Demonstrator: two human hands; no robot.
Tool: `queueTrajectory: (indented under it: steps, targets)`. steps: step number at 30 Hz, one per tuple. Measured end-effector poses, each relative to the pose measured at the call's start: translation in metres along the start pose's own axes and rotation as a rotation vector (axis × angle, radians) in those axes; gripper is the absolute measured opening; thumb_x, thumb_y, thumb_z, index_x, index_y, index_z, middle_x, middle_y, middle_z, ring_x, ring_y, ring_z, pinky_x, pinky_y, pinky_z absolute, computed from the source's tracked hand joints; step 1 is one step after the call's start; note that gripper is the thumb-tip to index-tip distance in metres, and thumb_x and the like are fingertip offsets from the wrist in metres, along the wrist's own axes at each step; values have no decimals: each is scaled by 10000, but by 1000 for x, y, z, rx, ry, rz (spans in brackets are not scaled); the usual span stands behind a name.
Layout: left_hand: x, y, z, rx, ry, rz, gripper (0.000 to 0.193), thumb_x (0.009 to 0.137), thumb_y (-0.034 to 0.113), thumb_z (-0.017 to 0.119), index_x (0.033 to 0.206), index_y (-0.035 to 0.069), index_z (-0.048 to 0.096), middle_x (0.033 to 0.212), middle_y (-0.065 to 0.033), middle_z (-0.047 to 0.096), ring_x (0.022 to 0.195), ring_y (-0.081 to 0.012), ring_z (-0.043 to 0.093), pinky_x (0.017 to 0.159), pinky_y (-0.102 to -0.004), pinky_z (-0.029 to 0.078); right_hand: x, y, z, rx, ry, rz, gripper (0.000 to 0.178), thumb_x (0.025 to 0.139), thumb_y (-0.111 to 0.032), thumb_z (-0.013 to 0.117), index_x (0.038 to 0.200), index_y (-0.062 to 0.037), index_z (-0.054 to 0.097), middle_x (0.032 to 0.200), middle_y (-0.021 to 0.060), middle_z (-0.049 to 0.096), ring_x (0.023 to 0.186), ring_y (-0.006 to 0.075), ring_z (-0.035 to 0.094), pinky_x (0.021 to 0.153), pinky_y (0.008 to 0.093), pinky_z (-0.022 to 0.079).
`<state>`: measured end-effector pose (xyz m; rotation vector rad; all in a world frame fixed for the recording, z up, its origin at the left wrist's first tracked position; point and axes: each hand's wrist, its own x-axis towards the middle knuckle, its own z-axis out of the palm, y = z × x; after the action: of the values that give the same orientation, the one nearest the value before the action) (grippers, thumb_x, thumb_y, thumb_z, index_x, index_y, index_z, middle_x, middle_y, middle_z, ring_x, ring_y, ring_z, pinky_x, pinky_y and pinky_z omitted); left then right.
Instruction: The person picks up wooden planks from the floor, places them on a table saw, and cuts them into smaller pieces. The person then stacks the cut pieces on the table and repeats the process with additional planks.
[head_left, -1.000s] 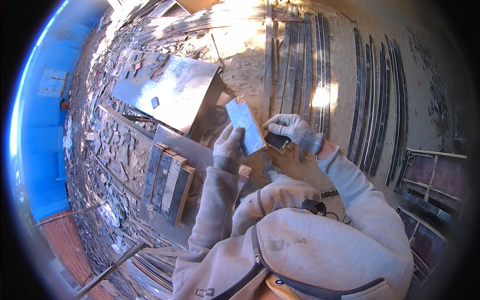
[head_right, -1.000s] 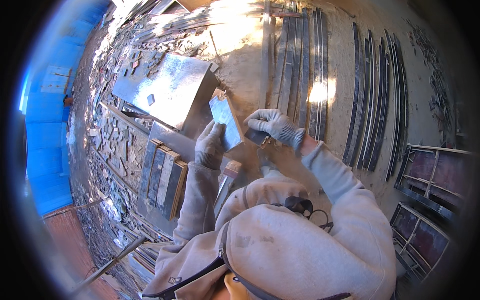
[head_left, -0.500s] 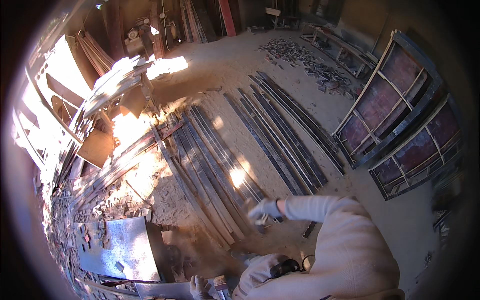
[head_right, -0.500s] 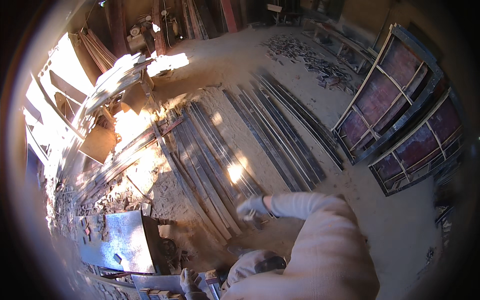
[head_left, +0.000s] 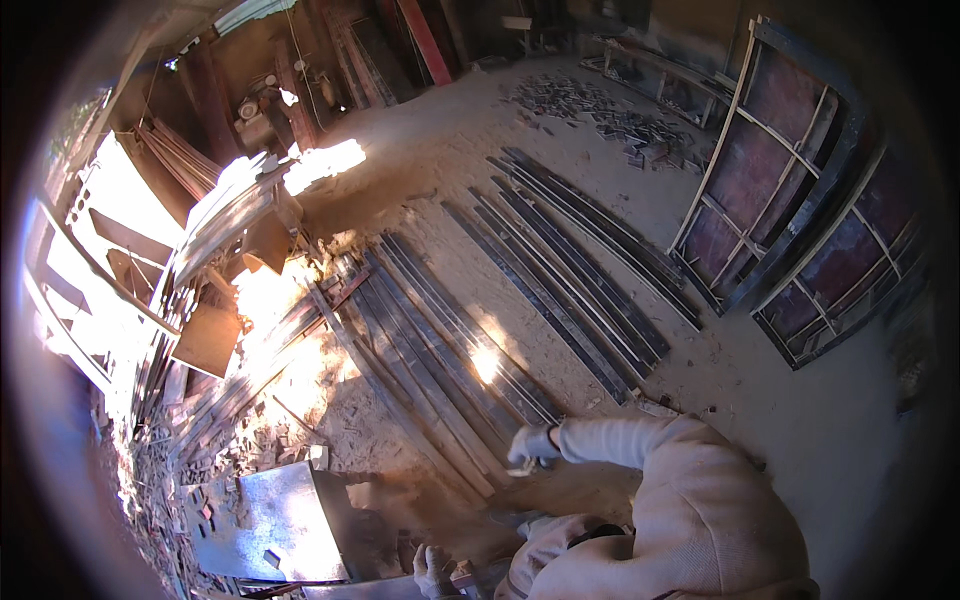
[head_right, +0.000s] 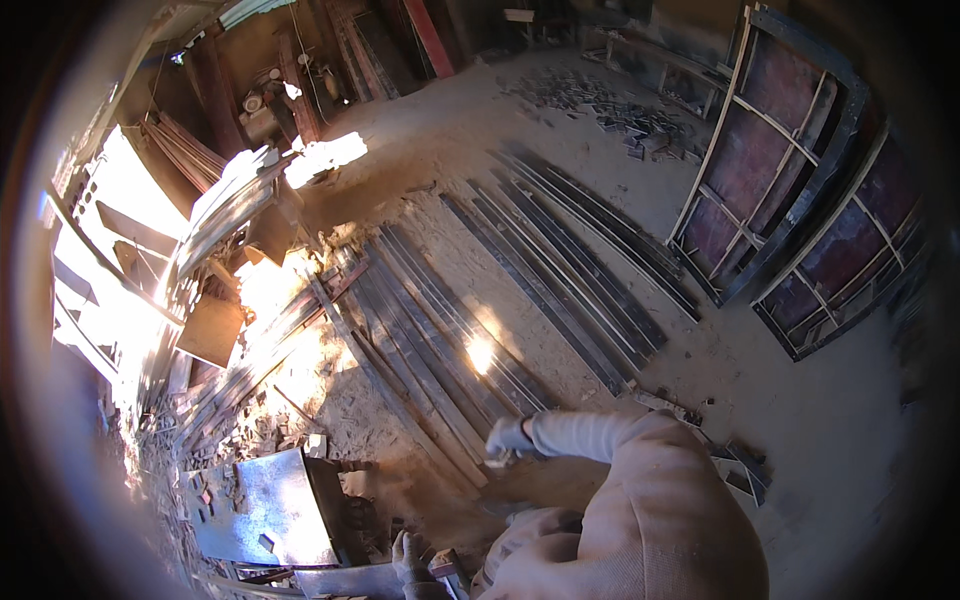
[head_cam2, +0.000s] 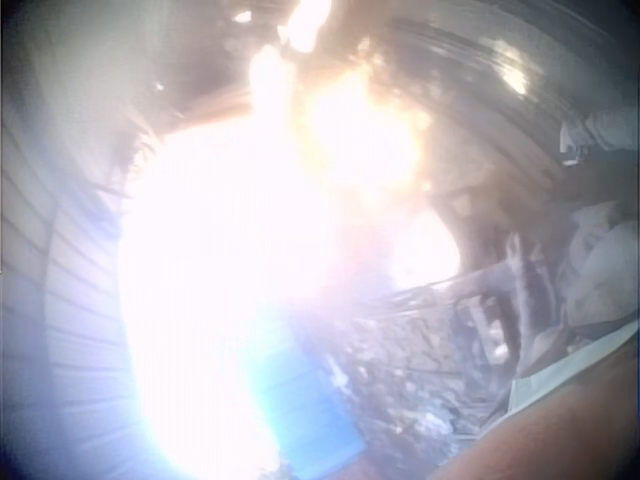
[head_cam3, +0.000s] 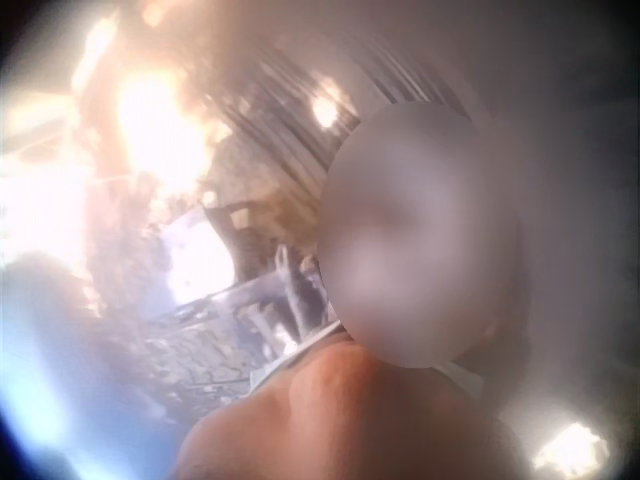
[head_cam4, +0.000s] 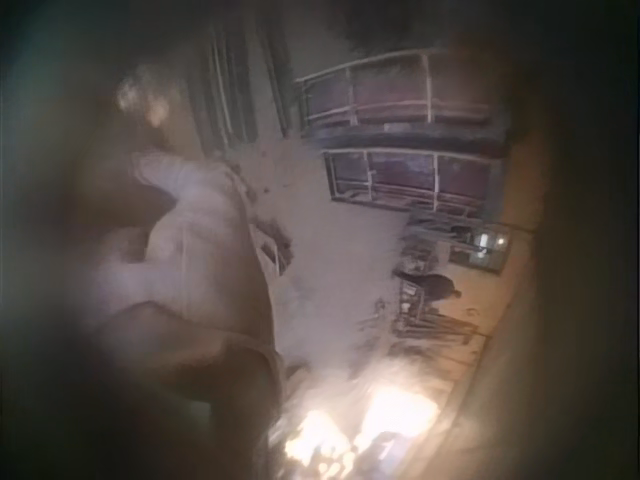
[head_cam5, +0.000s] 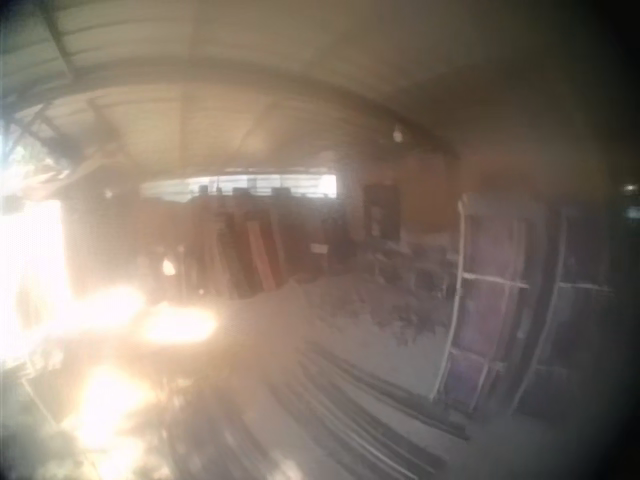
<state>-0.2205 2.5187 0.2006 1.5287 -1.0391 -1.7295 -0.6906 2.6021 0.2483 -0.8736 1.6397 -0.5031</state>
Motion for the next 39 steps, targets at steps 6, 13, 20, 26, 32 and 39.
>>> queueTrajectory:
  steps: [6, 13, 20, 26, 32, 39]
  targets:
    - [-55, 20, 36, 164, -93, 12, 469, 1021, 286, 746, 1403, 65, 589, 1024, -82, 693, 842, -192, 687, 682, -348, 599, -144, 58, -112, 405, 696, 45, 406, 937, -287, 778, 1270, -54, 755, 1128, 136, 786, 992, 240, 752, 847, 423, 592]
    - [-72, -6, 86, 370, -316, -134, 453, 1024, 311, 739, 1394, 72, 631, 1104, -119, 734, 914, -216, 709, 788, -358, 598, -374, 42, -202, 834, 1251, -847, 342, 1014, -295, 733, 1287, -88, 721, 1145, 120, 784, 1052, 227, 746, 958, 408, 590]
    - [-130, -114, 188, 547, -559, -219, 429, 1040, 321, 716, 1386, 73, 662, 1173, -150, 750, 939, -236, 725, 790, -367, 600, -307, 325, 201, 326, 1043, -47, 211, 997, -197, 746, 1168, -74, 738, 1136, 115, 774, 1053, 259, 747, 949, 402, 604]
    - [-186, -175, 231, 746, -686, -266, 414, 1017, 299, 737, 1350, 57, 694, 1118, -118, 762, 891, -217, 726, 746, -344, 592, -558, 587, 533, 324, 506, 1125, 520, 920, -445, 750, 1288, -79, 714, 1238, 196, 751, 1198, 378, 704, 1068, 478, 543]
    - [-232, -244, 283, 941, -828, -292, 400, 977, 246, 755, 1307, 23, 711, 1006, -84, 748, 845, -188, 710, 703, -324, 575, -662, 634, 542, 432, 586, 1203, 576, 902, -435, 760, 1359, -95, 677, 1274, 218, 740, 1208, 398, 699, 1079, 488, 535]
    - [-341, -375, 386, 1031, -833, -287, 390, 964, 206, 769, 1296, 9, 712, 961, -73, 743, 810, -178, 697, 676, -311, 568, -653, 770, 458, 768, 927, 1156, 582, 903, -560, 759, 1236, -84, 729, 1134, 217, 772, 1097, 357, 738, 975, 452, 564]
